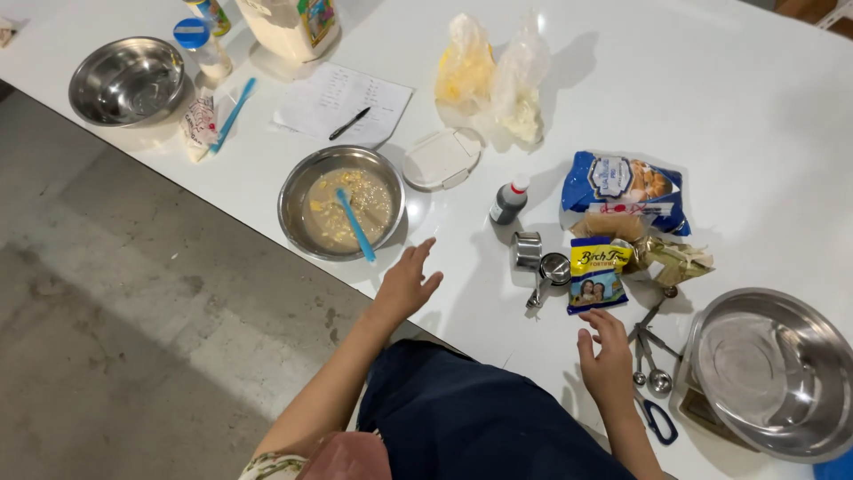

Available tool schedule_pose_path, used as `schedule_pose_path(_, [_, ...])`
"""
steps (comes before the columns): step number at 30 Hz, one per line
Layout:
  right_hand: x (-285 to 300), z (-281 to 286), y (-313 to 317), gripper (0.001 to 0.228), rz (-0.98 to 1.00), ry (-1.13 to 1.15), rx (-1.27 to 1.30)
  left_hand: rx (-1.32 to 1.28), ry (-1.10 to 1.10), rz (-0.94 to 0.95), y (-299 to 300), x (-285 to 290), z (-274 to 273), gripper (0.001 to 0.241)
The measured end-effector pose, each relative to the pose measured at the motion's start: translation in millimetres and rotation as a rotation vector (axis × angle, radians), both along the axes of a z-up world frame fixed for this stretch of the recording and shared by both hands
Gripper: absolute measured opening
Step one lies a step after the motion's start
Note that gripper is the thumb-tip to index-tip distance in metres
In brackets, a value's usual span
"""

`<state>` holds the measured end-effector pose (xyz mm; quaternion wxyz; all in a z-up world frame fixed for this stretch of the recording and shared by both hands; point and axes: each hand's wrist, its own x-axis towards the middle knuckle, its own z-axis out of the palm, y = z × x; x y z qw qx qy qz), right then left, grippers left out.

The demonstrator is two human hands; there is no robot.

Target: Mixing wet ingredients and measuring flour into a bowl.

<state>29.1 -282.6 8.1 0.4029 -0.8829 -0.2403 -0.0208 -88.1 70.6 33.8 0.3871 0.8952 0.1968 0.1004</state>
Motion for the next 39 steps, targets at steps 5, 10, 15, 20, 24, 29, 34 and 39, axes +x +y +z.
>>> schedule_pose_path(5, [5, -12, 12, 0.026, 0.013, -0.041, -0.024, -0.057, 0.009, -0.023, 28, -31, -41, 0.07])
schedule_pose_path(10, [1, -15, 57, 0.023, -0.03, 0.011, 0.013, 0.056, -0.166, 0.039, 110, -98, -46, 0.068])
schedule_pose_path(15, [-5, -26, 150, 0.018, -0.094, 0.086, 0.06, -0.307, 0.021, 0.461, 208, -176, 4, 0.051])
schedule_pose_path(20, [-42, 2, 273, 0.024, 0.047, 0.158, 0.098, -0.372, -0.003, 0.65, 272, -245, -12, 0.047])
schedule_pose_path(24, [-58, 13, 338, 0.036, 0.083, 0.231, 0.057, -0.39, -0.059, 0.623, 312, -259, -24, 0.043])
schedule_pose_path(29, [-38, 1, 385, 0.033, 0.124, 0.216, 0.052, -0.469, -0.076, 0.663, 347, -246, -11, 0.04])
schedule_pose_path(34, [25, -17, 449, 0.029, 0.12, 0.244, 0.299, -0.383, -0.08, 0.669, 388, -219, -14, 0.037])
schedule_pose_path(39, [78, -48, 523, 0.022, 0.049, 0.405, 0.586, -0.473, -0.019, 0.664, 436, -193, 2, 0.043])
